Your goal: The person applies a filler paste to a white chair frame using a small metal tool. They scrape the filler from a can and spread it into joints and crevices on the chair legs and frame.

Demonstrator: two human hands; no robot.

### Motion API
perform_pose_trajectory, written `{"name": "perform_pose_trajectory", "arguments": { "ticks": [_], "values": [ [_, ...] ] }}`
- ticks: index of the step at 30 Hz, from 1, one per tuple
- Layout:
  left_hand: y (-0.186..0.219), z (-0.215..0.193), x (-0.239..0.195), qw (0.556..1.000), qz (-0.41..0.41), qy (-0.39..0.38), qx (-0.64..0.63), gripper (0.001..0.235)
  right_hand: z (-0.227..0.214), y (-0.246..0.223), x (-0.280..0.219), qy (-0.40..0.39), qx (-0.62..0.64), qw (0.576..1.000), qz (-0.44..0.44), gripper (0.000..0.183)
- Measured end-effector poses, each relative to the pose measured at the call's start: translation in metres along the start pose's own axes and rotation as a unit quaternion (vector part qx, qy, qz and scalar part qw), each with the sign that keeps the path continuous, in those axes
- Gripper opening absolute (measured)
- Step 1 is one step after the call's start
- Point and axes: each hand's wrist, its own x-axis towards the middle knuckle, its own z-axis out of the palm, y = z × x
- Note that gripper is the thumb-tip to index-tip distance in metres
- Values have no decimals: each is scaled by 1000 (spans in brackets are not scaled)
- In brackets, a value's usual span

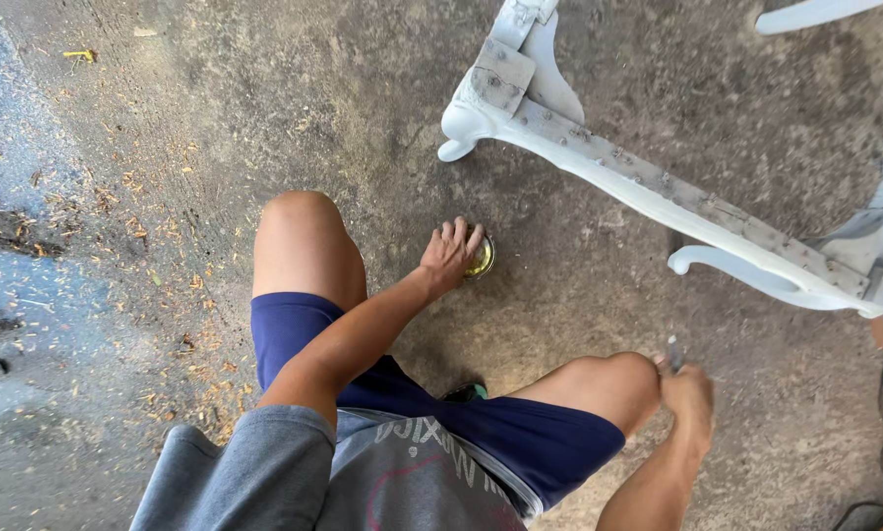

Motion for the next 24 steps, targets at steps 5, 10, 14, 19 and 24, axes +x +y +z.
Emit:
{"name": "perform_pose_trajectory", "arguments": {
  "ticks": [5,10,14,19,24],
  "values": [
    [19,8,-6,990,-43,-129,-43,112,41,34,2,24,98,987,122,68],
    [28,22,9,995,-83,-47,37,78,29,11,25,89,49,995,4,63],
    [42,35,23,990,-115,-59,48,72,23,-8,49,8,184,983,19,58],
    [45,28,24,986,-123,-90,70,77,19,-20,53,-32,257,966,-13,58],
    [51,34,31,984,-168,-41,36,67,-2,-38,55,-7,-26,999,-21,75]
  ]
}}
